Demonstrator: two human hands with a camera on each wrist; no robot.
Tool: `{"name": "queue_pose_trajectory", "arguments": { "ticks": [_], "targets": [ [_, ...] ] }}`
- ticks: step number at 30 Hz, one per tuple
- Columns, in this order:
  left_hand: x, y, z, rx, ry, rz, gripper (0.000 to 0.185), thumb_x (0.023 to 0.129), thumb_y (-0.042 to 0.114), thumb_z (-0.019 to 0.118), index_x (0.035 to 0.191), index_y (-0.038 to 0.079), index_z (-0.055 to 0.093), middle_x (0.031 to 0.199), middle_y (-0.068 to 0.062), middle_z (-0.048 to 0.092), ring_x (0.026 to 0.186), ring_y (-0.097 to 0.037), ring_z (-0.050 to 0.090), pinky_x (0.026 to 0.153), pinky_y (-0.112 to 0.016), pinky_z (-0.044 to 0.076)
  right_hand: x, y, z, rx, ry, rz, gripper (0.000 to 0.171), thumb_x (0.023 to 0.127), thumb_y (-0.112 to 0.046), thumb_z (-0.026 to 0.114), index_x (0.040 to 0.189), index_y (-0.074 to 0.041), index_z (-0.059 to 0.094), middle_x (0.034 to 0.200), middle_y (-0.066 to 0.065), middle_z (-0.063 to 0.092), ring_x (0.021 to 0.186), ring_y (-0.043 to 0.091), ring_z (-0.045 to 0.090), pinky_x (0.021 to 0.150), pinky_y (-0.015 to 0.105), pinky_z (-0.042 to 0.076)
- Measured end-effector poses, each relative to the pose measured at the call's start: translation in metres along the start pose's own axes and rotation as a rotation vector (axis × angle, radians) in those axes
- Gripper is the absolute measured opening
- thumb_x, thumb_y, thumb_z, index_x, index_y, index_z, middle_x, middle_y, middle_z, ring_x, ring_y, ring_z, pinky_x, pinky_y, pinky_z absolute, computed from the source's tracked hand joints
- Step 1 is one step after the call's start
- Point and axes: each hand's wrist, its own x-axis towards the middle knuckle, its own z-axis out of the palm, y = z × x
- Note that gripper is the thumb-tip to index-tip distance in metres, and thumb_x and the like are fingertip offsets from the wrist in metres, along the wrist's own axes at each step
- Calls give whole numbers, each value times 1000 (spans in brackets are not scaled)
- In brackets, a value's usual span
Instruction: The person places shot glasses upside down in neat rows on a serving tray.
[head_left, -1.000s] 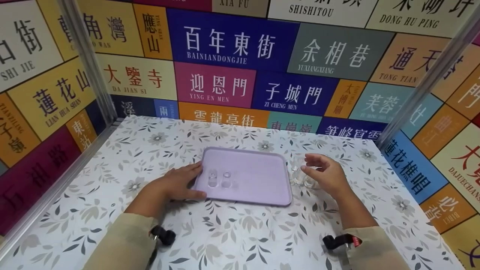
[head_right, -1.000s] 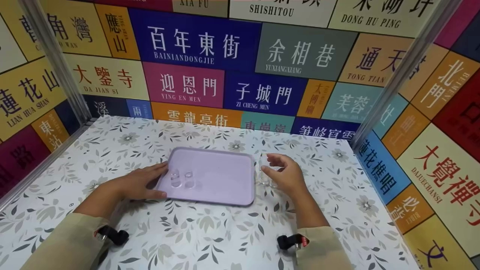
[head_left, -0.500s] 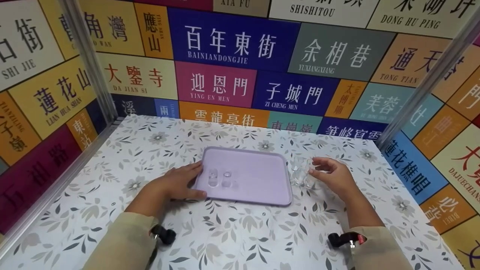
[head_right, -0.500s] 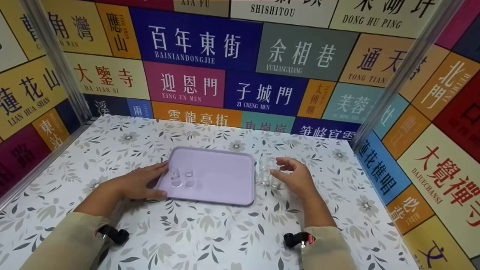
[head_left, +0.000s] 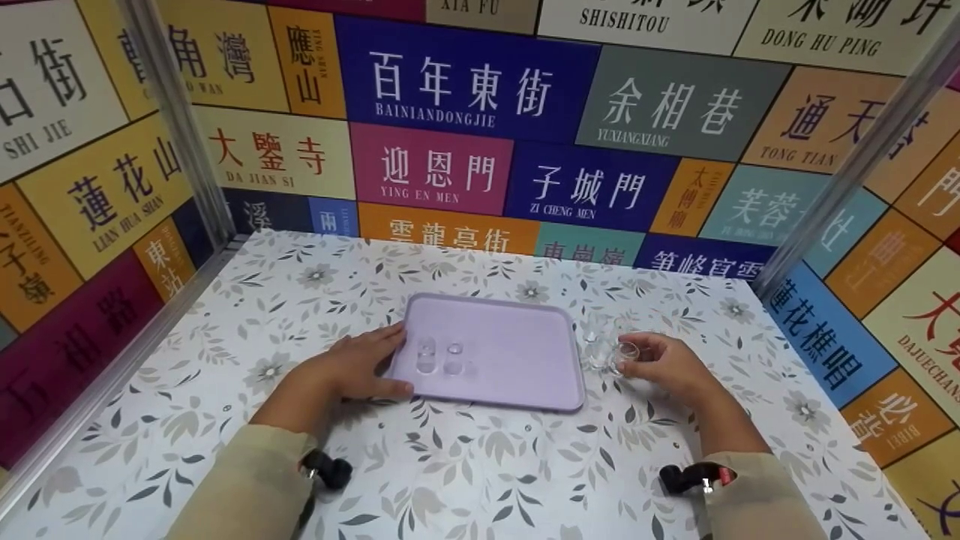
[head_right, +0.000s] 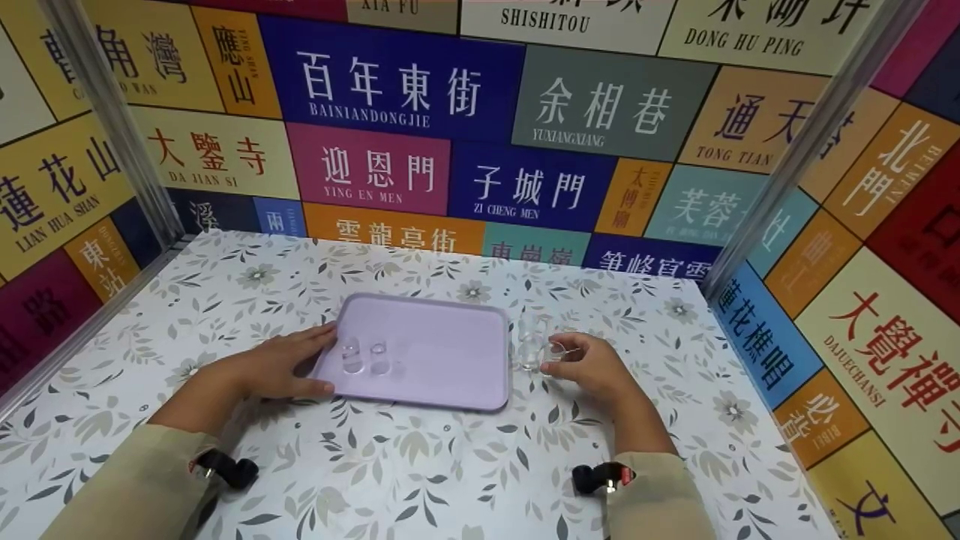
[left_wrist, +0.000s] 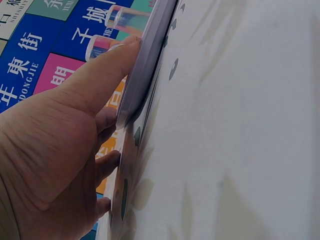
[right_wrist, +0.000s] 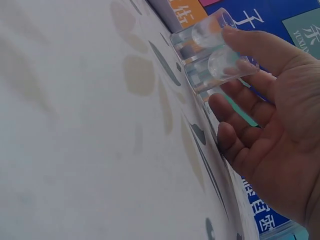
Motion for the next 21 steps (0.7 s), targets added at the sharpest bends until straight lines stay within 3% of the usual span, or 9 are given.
{"name": "queue_pose_trajectory", "arguments": {
  "ticks": [8,21],
  "targets": [
    [-1,2,-1,-12,0,5,115,85,77,74,173,30,17,182,10,9,170,-36,11,138,-64,3,2,7,1,-82,-7,47,63,86,-45,89,138,-16,71,111,3,75,100,16,65,89,26,51],
    [-3,3,-2,-25,1,-5,115,85,77,74,173,31,16,183,8,8,169,-38,11,136,-67,2,0,0,1,-84,22,63,61,87,-47,88,136,-15,72,120,7,74,108,20,64,95,30,49]
  ]
}}
